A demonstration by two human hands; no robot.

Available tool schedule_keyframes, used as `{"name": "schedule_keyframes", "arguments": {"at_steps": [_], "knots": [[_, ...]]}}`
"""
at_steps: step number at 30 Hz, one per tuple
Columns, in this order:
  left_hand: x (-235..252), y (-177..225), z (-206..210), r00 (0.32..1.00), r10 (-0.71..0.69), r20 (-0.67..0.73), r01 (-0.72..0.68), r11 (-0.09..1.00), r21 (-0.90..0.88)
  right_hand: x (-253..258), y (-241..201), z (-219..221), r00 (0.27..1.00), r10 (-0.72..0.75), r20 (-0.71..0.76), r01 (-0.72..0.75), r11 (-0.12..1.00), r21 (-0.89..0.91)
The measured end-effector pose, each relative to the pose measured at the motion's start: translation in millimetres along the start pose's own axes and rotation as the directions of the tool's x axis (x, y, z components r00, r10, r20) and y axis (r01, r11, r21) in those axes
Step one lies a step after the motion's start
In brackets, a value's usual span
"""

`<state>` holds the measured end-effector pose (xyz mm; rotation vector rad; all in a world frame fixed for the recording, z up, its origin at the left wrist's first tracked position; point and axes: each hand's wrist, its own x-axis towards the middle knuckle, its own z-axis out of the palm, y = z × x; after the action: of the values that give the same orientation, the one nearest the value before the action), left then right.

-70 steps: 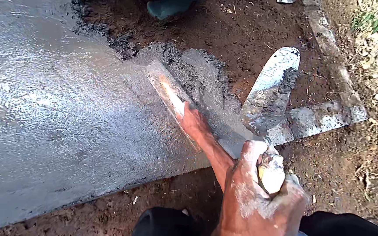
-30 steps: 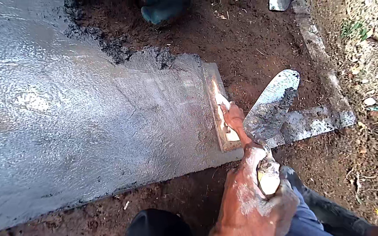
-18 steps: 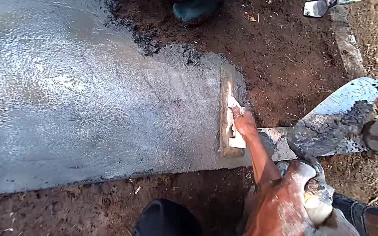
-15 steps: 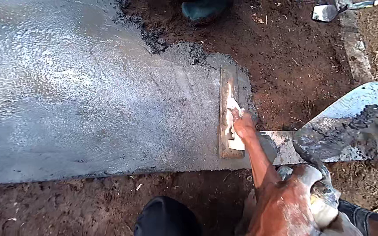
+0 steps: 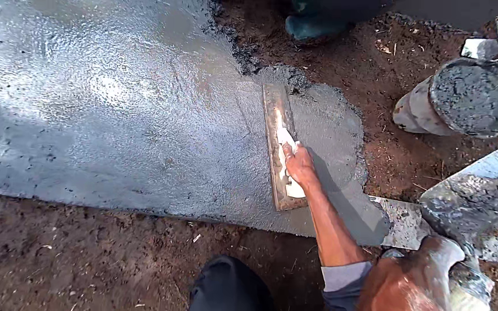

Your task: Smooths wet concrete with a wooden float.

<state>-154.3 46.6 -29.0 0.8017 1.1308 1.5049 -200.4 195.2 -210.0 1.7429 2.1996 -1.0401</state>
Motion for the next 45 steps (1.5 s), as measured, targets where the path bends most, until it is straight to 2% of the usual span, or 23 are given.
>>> {"name": "schedule_keyframes", "arguments": {"at_steps": [4,7,11,14,20,23,26,31,34,36,38,42,45], "knots": [[-1,1,-2,0.999,0.018,-0.034,-0.018,1.0,-0.012,-5,-33,18,0.996,-0.08,0.05,0.082,0.995,-0.052],[0,1,-1,1.0,0.002,-0.025,-0.003,1.0,-0.007,-13,-49,28,0.977,-0.136,0.166,0.157,0.98,-0.125],[-1,3,2,0.999,0.014,-0.037,-0.015,0.999,-0.031,-48,-33,32,0.903,-0.265,0.337,0.375,0.87,-0.32],[-5,5,4,0.999,0.031,-0.032,-0.03,0.999,0.028,-60,-19,33,0.892,-0.309,0.33,0.427,0.815,-0.391],[-8,6,5,0.999,0.034,0.026,-0.036,0.995,0.092,-25,5,6,0.98,-0.178,0.089,0.198,0.914,-0.355],[-7,8,2,0.999,-0.019,0.037,0.015,0.996,0.091,-16,20,-8,0.993,-0.117,0.003,0.111,0.936,-0.335],[-10,5,6,1.0,0.017,0.008,-0.018,0.998,0.062,-15,39,-26,0.996,-0.063,-0.059,0.043,0.953,-0.301],[-15,7,4,0.999,0.043,-0.004,-0.043,0.997,-0.061,-3,107,-60,0.977,0.093,-0.192,-0.136,0.964,-0.229],[-19,12,-1,1.0,0.019,0.012,-0.018,0.996,-0.085,-20,137,-77,0.927,0.241,-0.286,-0.306,0.929,-0.209],[-21,12,-4,0.999,0.034,0.016,-0.033,0.997,-0.07,-35,141,-70,0.89,0.263,-0.373,-0.327,0.938,-0.117],[-21,10,-4,0.999,0.051,0.003,-0.051,0.997,-0.057,-48,114,-52,0.901,0.209,-0.381,-0.246,0.968,-0.049],[-20,5,1,0.998,0.046,-0.045,-0.046,0.999,-0.005,-65,-12,1,0.999,0.034,-0.014,-0.035,0.987,-0.157],[-18,7,-1,0.995,0.057,-0.086,-0.048,0.994,0.094,-65,-88,52,0.958,-0.224,0.178,0.262,0.937,-0.229]]}}
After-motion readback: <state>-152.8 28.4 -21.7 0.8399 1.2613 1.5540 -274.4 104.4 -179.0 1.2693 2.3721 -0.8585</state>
